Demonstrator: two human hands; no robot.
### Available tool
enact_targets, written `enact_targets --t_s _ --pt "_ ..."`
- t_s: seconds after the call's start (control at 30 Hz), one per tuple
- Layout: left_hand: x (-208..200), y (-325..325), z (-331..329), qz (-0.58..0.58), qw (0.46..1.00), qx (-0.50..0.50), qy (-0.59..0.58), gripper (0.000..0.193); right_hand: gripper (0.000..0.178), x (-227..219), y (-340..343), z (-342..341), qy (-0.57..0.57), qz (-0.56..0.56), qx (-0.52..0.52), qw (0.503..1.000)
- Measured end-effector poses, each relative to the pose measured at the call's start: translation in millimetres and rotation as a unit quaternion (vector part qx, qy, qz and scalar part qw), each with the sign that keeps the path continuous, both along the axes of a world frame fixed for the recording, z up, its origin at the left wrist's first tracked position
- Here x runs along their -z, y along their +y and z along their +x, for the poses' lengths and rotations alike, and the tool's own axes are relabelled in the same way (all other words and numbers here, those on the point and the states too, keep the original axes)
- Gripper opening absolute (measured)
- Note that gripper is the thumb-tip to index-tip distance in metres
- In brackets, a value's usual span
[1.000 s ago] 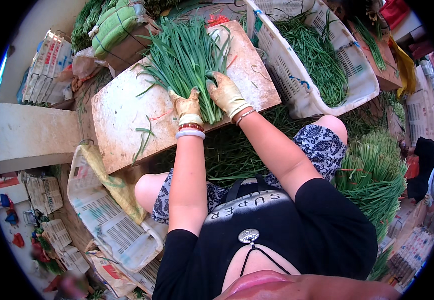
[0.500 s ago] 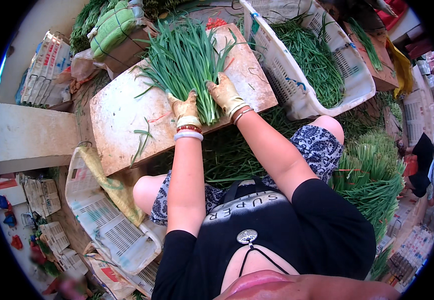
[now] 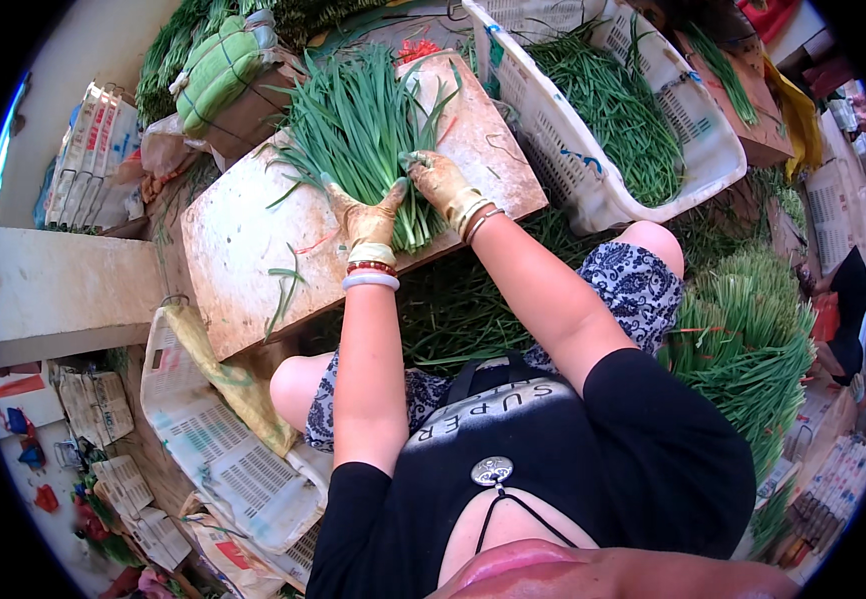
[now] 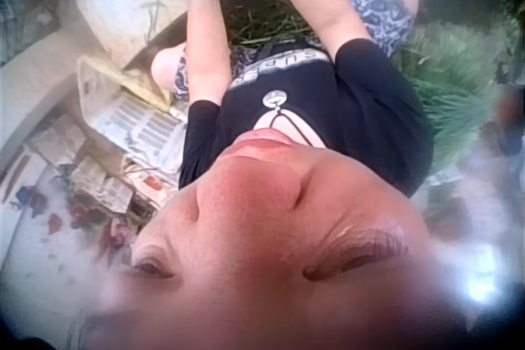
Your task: The person gathers green onions from a white basket, aligns them on a wooden board, and ties them into bundles using rubber bands. The person then places the finished bundles onto the floor beside them.
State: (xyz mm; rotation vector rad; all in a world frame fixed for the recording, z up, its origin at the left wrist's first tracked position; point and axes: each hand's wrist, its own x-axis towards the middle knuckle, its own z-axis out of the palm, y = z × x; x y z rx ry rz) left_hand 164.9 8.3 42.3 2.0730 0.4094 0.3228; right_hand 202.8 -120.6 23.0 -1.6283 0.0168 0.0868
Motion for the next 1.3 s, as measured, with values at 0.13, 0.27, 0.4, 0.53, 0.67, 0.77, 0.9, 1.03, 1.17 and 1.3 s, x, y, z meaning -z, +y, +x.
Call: enact_targets --t_s 0.13,0.27,0.4,0.53,0.67,0.77,0.9,1.03,1.17,1.3 --pt "2 3 0 -0.013 1.0 0.015 -0.015 0.102 0.022 -12 2 -5 0.029 0.001 -0.011 1.0" --pt "12 6 0 -0.006 1.0 0.012 -0.014 0.092 0.025 -12 2 -5 0.025 -0.035 0.02 0.999" --pt "19 9 0 0.013 0.999 0.017 -0.041 0.09 0.024 -15 6 -9 0.029 -0.033 0.063 0.997" --pt "8 2 -1 0.01 0.999 0.01 -0.046 0.093 0.019 -16 1 -6 0.106 0.072 0.046 0.991" --pt "-3 -5 -7 0.126 0.991 0.029 0.016 0.114 0.013 -15 0 -5 0.058 0.062 0.009 0.996" --pt "-11 -8 -7 0.142 0.987 0.012 0.068 0.114 0.016 -37 3 -15 -0.126 -0.327 0.095 0.932" --pt "-11 -17 -9 0.184 0.98 -0.016 0.078 0.107 0.018 -46 6 -16 -0.252 -0.283 0.129 0.916" --pt "-7 -14 -10 0.139 0.987 0.011 0.083 0.11 0.015 -61 11 -6 -0.21 0.009 0.096 0.973" --pt "-9 -13 -11 0.14 0.986 -0.007 0.09 0.109 0.015 -82 -16 -4 -0.215 -0.047 0.118 0.968" --pt "-11 -17 -9 0.118 0.989 -0.006 0.092 0.109 0.016 -79 -33 -12 -0.28 -0.13 0.082 0.948"
